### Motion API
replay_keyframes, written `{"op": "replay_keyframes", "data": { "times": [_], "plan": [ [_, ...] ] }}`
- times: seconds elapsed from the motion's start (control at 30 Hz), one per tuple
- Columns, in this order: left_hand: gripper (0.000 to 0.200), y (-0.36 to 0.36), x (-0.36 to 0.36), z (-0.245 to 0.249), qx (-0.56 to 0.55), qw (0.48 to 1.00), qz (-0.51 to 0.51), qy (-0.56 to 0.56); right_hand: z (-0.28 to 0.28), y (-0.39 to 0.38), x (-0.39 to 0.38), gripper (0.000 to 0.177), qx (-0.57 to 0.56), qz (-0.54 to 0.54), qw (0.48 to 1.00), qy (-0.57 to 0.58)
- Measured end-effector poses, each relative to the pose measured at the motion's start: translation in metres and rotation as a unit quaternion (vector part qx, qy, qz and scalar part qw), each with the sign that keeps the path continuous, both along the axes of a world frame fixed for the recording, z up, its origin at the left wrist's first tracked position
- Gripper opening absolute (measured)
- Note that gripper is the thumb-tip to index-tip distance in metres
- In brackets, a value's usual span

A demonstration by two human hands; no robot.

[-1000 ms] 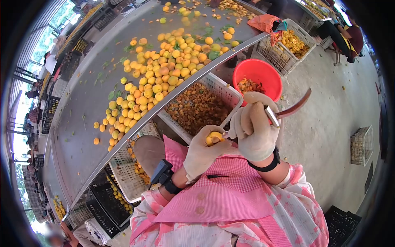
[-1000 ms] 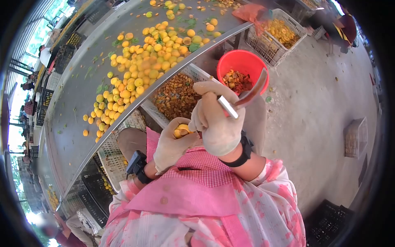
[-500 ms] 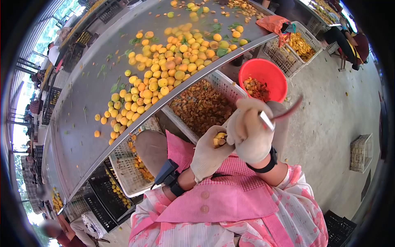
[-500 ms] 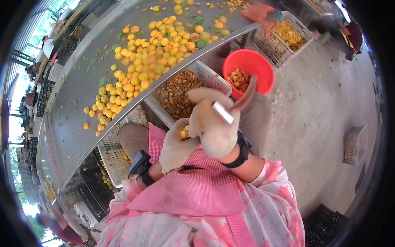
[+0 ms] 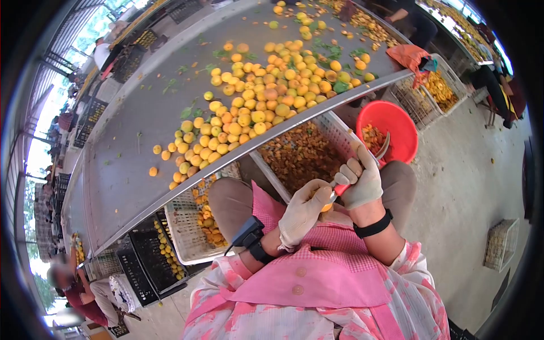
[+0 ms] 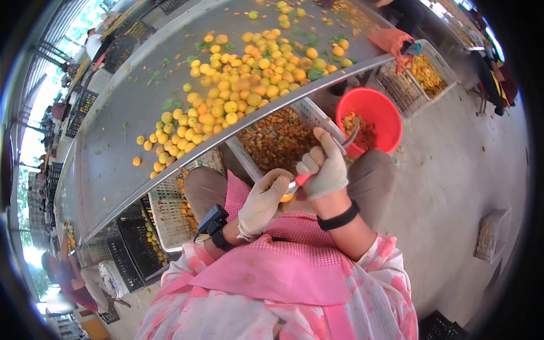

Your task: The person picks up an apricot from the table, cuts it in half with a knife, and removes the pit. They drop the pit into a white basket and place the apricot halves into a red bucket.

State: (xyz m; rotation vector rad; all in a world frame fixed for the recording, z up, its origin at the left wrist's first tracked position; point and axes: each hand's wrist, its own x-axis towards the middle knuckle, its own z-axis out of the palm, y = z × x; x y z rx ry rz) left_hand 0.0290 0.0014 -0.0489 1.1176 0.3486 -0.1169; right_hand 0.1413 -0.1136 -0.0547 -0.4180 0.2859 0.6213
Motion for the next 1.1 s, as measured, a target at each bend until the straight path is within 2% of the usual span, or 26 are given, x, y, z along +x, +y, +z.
{"op": "replay_keyframes", "data": {
  "times": [0.03, 0.07, 0.13, 0.17, 0.2, 0.27, 0.3, 0.43, 0.5, 0.53, 0.6, 0.67, 0.73, 0.8, 0.83, 0.87, 0.93, 0.97, 1.03, 1.1],
  "plan": [
    [0.043, 0.000, 0.002, 0.001, 0.041, 0.999, 0.019, 0.002, 0.001, 0.003, 0.000, 0.014, -0.022, -0.003, 1.000, -0.003],
    [0.043, 0.006, 0.003, 0.003, 0.047, 0.999, 0.025, 0.000, 0.002, 0.006, 0.000, 0.014, -0.016, 0.003, 1.000, -0.006],
    [0.058, 0.018, 0.005, 0.010, 0.026, 0.996, 0.018, 0.080, 0.005, 0.009, 0.002, 0.013, -0.062, -0.028, 0.998, 0.013],
    [0.067, 0.022, 0.007, -0.002, 0.019, 0.994, 0.039, 0.095, 0.006, 0.008, 0.003, 0.013, -0.069, -0.023, 0.997, 0.009],
    [0.067, 0.028, 0.010, -0.009, 0.023, 0.994, 0.043, 0.094, 0.003, 0.006, 0.005, 0.013, -0.068, -0.016, 0.998, 0.001],
    [0.073, 0.037, 0.017, -0.016, -0.095, 0.977, 0.075, 0.177, 0.004, 0.002, 0.005, 0.014, -0.075, -0.009, 0.997, 0.003],
    [0.064, 0.043, 0.016, -0.019, -0.139, 0.974, 0.068, 0.164, 0.003, 0.001, 0.005, 0.014, -0.073, -0.008, 0.997, 0.003],
    [0.048, 0.051, 0.015, -0.030, -0.162, 0.977, 0.052, 0.126, -0.006, -0.004, 0.002, 0.017, -0.090, -0.013, 0.995, 0.037],
    [0.032, 0.063, 0.008, -0.022, -0.093, 0.985, 0.096, 0.110, -0.015, -0.009, 0.003, 0.022, -0.072, 0.006, 0.997, 0.026],
    [0.023, 0.073, 0.000, -0.005, 0.105, 0.989, 0.070, 0.075, -0.019, -0.011, 0.003, 0.022, -0.068, 0.010, 0.997, 0.028],
    [0.024, 0.094, -0.017, 0.001, 0.191, 0.962, 0.172, 0.094, -0.023, -0.014, 0.003, 0.023, -0.040, 0.022, 0.999, 0.029],
    [0.023, 0.132, -0.053, -0.017, 0.447, 0.874, 0.190, 0.003, -0.025, -0.015, 0.003, 0.023, -0.044, 0.018, 0.998, 0.048],
    [0.027, 0.155, -0.080, 0.003, 0.499, 0.820, 0.213, 0.180, -0.031, -0.017, 0.004, 0.023, -0.054, 0.026, 0.996, 0.063],
    [0.029, 0.183, -0.110, -0.004, 0.604, 0.742, 0.176, 0.230, -0.031, -0.014, 0.001, 0.021, -0.065, 0.027, 0.995, 0.073],
    [0.029, 0.187, -0.114, 0.001, 0.689, 0.675, 0.164, 0.208, -0.029, -0.011, 0.000, 0.018, -0.080, 0.029, 0.993, 0.078],
    [0.029, 0.188, -0.111, 0.003, 0.690, 0.674, 0.161, 0.208, -0.028, -0.009, -0.001, 0.016, -0.095, 0.032, 0.992, 0.082],
    [0.030, 0.189, -0.100, 0.007, 0.661, 0.692, 0.243, 0.161, -0.028, -0.006, -0.004, 0.015, -0.101, 0.030, 0.990, 0.095],
    [0.032, 0.195, -0.089, 0.001, 0.596, 0.748, 0.251, 0.151, -0.031, -0.005, -0.004, 0.015, -0.105, 0.041, 0.990, 0.088],
    [0.034, 0.193, -0.052, -0.009, 0.582, 0.772, 0.237, 0.096, -0.031, -0.006, -0.004, 0.015, -0.109, 0.047, 0.990, 0.080],
    [0.035, 0.177, -0.005, -0.010, 0.610, 0.768, 0.192, 0.039, -0.028, -0.008, -0.006, 0.015, -0.123, 0.045, 0.989, 0.064]
  ]
}}
